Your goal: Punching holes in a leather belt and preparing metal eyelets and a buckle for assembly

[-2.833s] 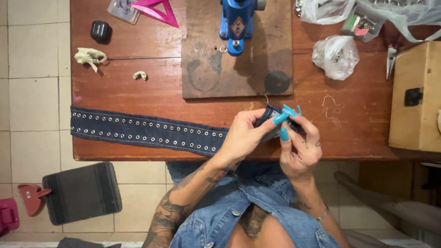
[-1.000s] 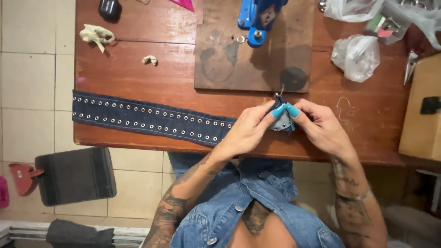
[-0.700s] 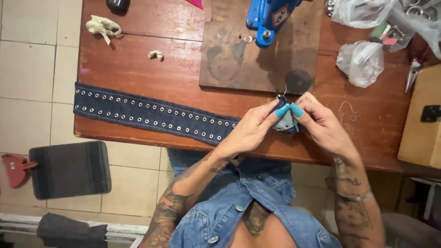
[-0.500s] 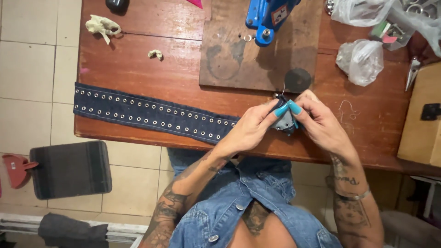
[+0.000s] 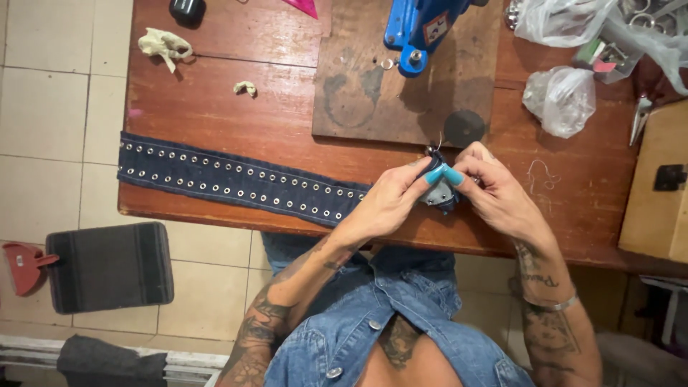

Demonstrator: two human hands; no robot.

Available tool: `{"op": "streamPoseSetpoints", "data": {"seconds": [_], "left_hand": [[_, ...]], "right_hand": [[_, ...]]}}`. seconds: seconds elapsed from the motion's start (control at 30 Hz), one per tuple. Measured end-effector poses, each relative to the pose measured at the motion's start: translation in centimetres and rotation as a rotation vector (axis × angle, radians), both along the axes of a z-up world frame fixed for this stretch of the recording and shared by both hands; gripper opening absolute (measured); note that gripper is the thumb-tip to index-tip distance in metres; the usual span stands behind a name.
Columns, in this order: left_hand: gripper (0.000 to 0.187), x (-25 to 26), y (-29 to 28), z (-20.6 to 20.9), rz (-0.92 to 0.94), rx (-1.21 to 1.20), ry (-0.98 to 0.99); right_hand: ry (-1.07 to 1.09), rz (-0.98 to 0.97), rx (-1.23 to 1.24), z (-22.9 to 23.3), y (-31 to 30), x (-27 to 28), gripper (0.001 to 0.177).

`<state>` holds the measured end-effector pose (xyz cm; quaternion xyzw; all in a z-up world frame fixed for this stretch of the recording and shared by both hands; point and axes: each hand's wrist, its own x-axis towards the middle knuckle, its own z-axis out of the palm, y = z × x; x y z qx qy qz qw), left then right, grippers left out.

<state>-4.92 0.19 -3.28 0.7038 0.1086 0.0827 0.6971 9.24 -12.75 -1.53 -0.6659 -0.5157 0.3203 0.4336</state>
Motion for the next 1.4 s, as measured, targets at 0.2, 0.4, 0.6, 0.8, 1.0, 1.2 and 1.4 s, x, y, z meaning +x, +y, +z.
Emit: {"op": "streamPoseSetpoints", "data": {"seconds": [0.2, 0.4, 0.6, 0.8, 1.0, 1.2, 1.4], "left_hand": [[0.036, 0.1, 0.2, 0.3, -0.032, 0.021, 0.004], [0.036, -0.1, 0.5, 1.1, -0.059, 0.036, 0.0], [0.037, -0.1, 0.2, -0.7, -0.052, -0.023, 0.008], [0.036, -0.3, 0.2, -0.6, -0.02, -0.047, 0.028], [0.03, -0.2, 0.1, -0.5, -0.014, -0.064, 0.0], [0.025, -0.2, 0.1, 2.3, 0.109, -0.016, 0.059], [0.021, -0.1, -0.1, 3.2, 0.204, 0.0, 0.104]], "right_hand": [[-0.002, -0.008, 0.048, -0.5, 0.0, -0.1, 0.017], [0.11, -0.075, 0.089, -1.1, -0.2, -0.3, 0.022], [0.151, -0.13, -0.009, -0.9, -0.2, -0.4, 0.025], [-0.211, -0.071, 0.097, 0.1, 0.2, -1.2, 0.015], [-0.662, -0.102, 0.053, 0.1, -0.3, -2.2, 0.011], [-0.397, -0.163, 0.144, -0.4, -0.1, -2.1, 0.013], [-0.179, -0.207, 0.22, -2.0, -0.6, -1.4, 0.021]]}}
